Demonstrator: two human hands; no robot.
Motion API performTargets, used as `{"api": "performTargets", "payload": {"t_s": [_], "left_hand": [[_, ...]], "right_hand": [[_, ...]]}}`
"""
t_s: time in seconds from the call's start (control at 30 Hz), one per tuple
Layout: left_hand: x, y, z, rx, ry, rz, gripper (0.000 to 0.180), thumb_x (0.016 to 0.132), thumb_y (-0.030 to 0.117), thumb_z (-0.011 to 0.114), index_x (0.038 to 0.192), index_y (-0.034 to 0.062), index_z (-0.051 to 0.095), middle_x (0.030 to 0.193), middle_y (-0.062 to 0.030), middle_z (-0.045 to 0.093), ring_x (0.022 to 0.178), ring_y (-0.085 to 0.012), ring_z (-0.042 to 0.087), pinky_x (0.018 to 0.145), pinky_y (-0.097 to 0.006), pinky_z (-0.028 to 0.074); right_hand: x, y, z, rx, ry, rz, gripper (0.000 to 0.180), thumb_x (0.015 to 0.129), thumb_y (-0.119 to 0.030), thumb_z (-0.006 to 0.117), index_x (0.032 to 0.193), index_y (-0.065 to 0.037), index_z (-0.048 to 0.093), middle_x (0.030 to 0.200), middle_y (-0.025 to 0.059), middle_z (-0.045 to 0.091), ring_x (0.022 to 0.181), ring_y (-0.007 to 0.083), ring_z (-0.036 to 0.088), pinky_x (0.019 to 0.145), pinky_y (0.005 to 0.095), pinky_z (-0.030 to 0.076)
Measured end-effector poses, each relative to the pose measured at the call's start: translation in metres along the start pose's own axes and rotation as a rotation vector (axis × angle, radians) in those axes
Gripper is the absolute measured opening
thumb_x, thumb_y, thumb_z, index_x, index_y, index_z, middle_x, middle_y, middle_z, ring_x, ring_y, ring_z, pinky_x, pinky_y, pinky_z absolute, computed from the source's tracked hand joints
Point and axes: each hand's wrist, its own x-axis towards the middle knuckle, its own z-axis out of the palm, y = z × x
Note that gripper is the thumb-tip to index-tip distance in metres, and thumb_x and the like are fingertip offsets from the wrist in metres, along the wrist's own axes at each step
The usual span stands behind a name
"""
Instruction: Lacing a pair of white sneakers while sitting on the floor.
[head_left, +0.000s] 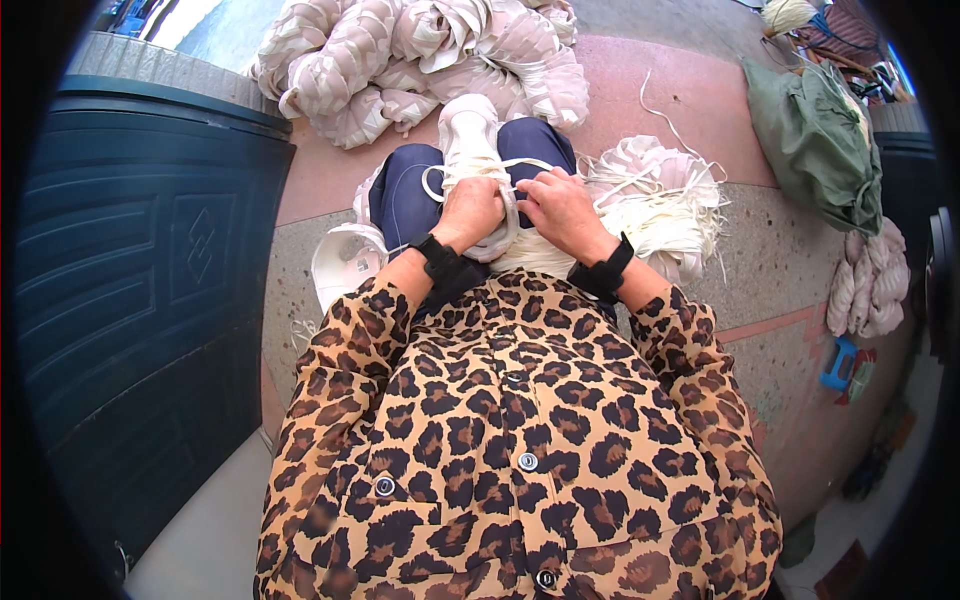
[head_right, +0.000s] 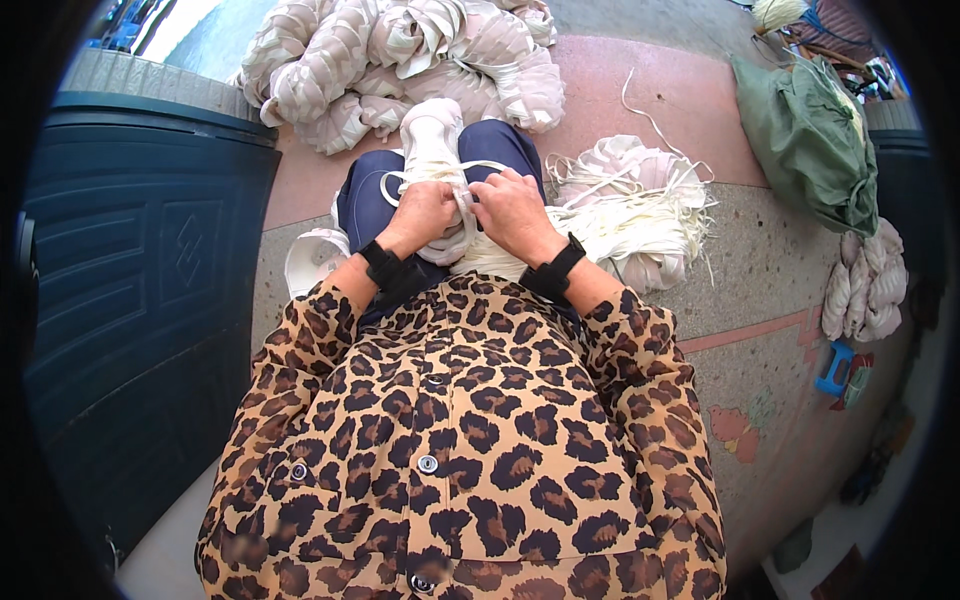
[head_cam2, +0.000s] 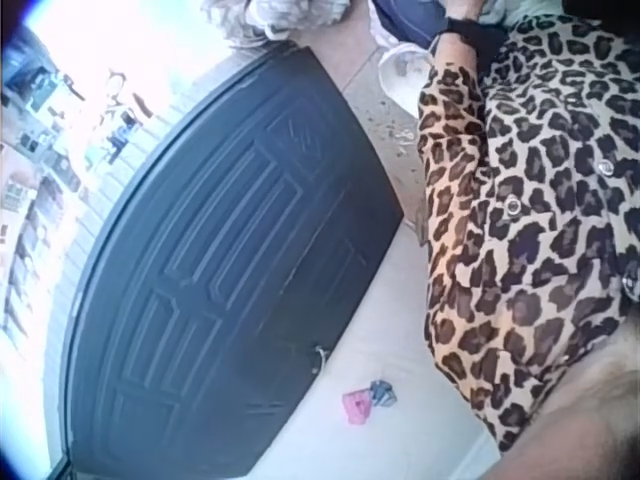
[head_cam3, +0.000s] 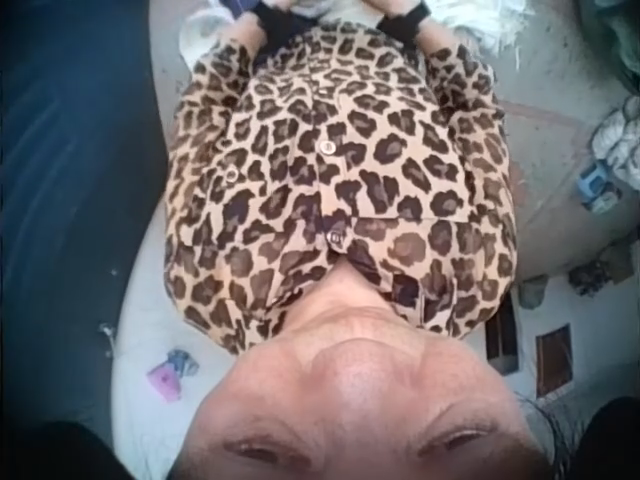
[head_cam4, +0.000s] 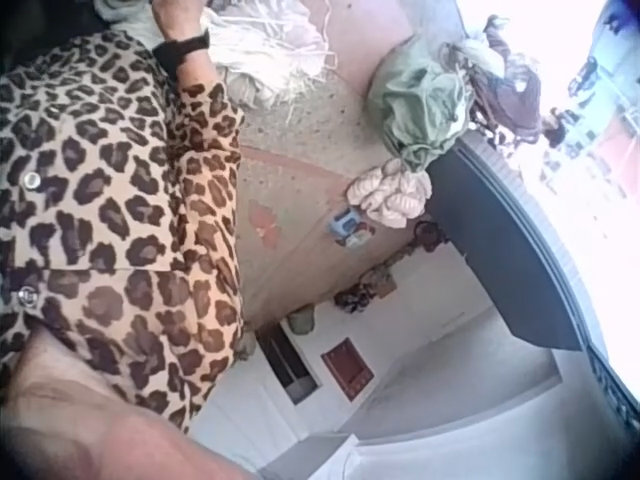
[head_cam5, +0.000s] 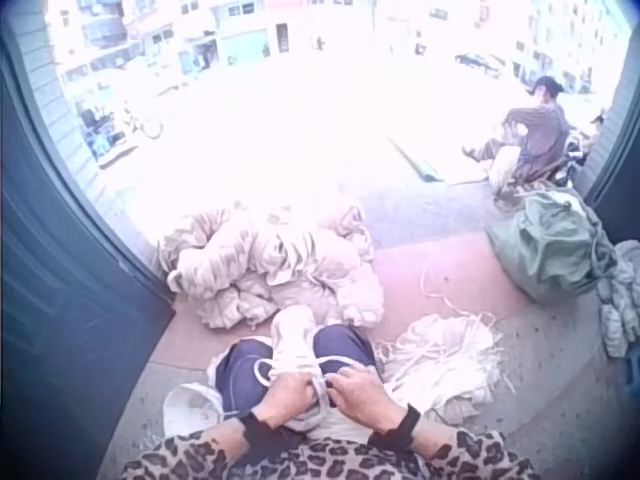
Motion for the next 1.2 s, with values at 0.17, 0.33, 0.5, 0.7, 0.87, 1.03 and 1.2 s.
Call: {"api": "performTargets", "payload": {"t_s": [0.17,0.33,0.5,0.7,0.87,1.03,1.2], "left_hand": [[0.001,0.003,-0.002,-0.228,-0.064,-0.120,0.017,0.071,0.011,0.051,0.071,-0.0009,0.063,0.070,-0.0233,0.059,0.069,-0.0360,0.059,0.066,-0.042,0.047],[-0.016,-0.009,-0.027,0.154,-0.068,0.037,0.011,0.072,0.008,0.052,0.076,0.0001,0.058,0.075,-0.0213,0.059,0.074,-0.0354,0.059,0.067,-0.043,0.047],[0.003,-0.028,-0.078,0.024,0.193,0.193,0.007,0.076,0.005,0.055,0.076,-0.0011,0.057,0.072,-0.0185,0.057,0.071,-0.0338,0.057,0.062,-0.037,0.044],[0.064,-0.037,-0.074,0.124,0.203,0.170,0.010,0.077,0.010,0.055,0.078,0.0006,0.060,0.071,-0.0165,0.059,0.067,-0.0296,0.060,0.062,-0.036,0.047],[0.079,-0.035,-0.059,-0.037,0.152,-0.005,0.012,0.079,0.011,0.055,0.082,0.0014,0.062,0.063,-0.0122,0.059,0.046,-0.0183,0.058,0.045,-0.029,0.048],[0.061,-0.046,-0.081,-0.189,0.005,-0.104,0.027,0.081,0.018,0.056,0.103,0.0016,0.056,0.072,-0.0062,0.058,0.052,-0.0110,0.055,0.045,-0.025,0.047],[-0.056,-0.125,-0.123,-0.296,0.339,-0.192,0.027,0.078,0.017,0.057,0.099,-0.0007,0.059,0.076,-0.0145,0.061,0.071,-0.0236,0.060,0.066,-0.032,0.046]], "right_hand": [[0.003,-0.001,0.004,-0.047,-0.009,-0.007,0.015,0.074,-0.016,0.058,0.087,-0.009,0.063,0.078,0.0041,0.057,0.086,0.0220,0.051,0.072,0.0354,0.036],[-0.018,0.013,-0.016,-0.031,-0.058,0.057,0.009,0.074,-0.016,0.058,0.076,-0.010,0.065,0.074,0.0029,0.056,0.082,0.0205,0.050,0.072,0.0346,0.036],[-0.030,0.019,-0.015,-0.017,-0.085,-0.069,0.012,0.069,-0.020,0.066,0.078,-0.013,0.067,0.078,0.0003,0.055,0.081,0.0186,0.049,0.071,0.0327,0.035],[-0.016,0.012,-0.020,-0.195,-0.286,-0.196,0.007,0.069,-0.010,0.057,0.074,-0.011,0.061,0.074,0.0021,0.053,0.079,0.0183,0.049,0.070,0.0315,0.035],[-0.020,0.005,-0.016,-0.231,-0.227,-0.258,0.006,0.069,-0.003,0.050,0.070,-0.009,0.052,0.071,0.0045,0.051,0.074,0.0206,0.049,0.069,0.0321,0.035],[-0.015,-0.005,-0.020,0.412,-0.215,0.179,0.004,0.079,-0.002,0.045,0.077,-0.004,0.047,0.072,0.0079,0.052,0.072,0.0194,0.050,0.065,0.0321,0.038],[0.021,-0.018,-0.135,1.361,0.298,0.200,0.015,0.089,-0.010,0.043,0.074,-0.007,0.044,0.068,0.0000,0.043,0.060,0.0101,0.041,0.057,0.0237,0.037]]}}
